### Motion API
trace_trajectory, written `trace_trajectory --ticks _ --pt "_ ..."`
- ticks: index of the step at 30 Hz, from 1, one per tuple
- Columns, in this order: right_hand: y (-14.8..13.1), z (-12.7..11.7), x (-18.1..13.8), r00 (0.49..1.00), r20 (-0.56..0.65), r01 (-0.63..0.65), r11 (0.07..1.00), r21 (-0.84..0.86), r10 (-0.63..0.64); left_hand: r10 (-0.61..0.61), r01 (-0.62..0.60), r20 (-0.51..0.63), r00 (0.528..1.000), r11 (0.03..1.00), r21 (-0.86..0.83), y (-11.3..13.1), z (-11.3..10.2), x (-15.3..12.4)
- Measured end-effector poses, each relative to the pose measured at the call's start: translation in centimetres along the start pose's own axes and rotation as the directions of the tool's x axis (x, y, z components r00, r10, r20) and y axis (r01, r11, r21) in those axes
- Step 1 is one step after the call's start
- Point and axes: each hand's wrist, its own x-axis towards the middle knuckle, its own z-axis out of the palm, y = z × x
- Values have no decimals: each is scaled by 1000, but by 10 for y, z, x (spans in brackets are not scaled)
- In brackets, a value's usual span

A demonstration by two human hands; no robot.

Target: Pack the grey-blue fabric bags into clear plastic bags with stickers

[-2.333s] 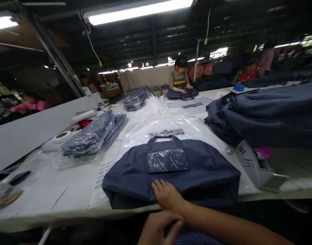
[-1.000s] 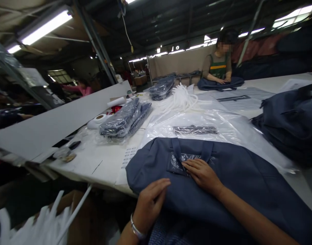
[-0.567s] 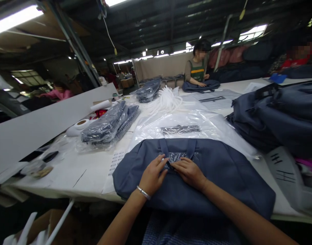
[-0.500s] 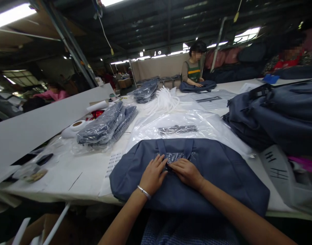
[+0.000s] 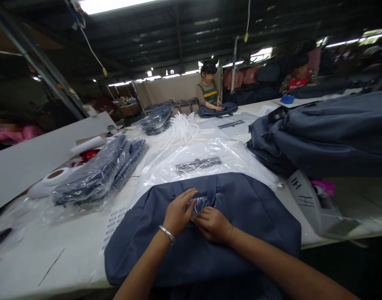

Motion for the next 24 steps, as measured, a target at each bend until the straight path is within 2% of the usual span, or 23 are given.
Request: trace_trajectory --ticks 3,6,8,10,12,13,15,18,20,21,22,24 --pt "-4 -3 -6 1000 19 7 1000 6 -7 39 -35 21 999 990 -135 -12 30 7" --pt "-10 -17 -2 998 61 -4 1000 -14 4 67 -63 23 997 987 -145 -28 57 -5" --pt "-14 -30 16 997 64 -31 999 -30 33 90 -85 31 996 989 -121 -36 69 -14" --pt "-15 -42 46 993 12 -116 993 6 116 62 -62 -4 998 993 -99 -41 78 -22" --pt "-13 -46 80 966 -78 -230 958 169 246 -6 0 -70 998 996 -85 -45 82 -27" --pt "-11 -43 94 940 -117 -274 913 303 321 -43 34 -92 995 994 -105 -47 81 -28" --pt "-4 -28 111 858 -148 -328 746 579 492 -121 103 -68 990 969 -226 -50 71 -29" --pt "5 6 107 686 -62 -353 406 843 725 -200 254 163 966 854 -454 -57 32 -20" --pt "8 23 95 593 28 -359 233 904 805 -252 350 257 933 803 -482 -66 1 -1" --pt "8 28 90 560 73 -361 164 918 825 -289 373 243 926 799 -471 -73 -13 13" --pt "8 31 87 534 115 -368 107 924 837 -330 375 178 927 815 -441 -83 -22 29" --pt "7 33 86 523 201 -394 25 919 828 -309 306 35 950 909 -283 -109 -28 65"
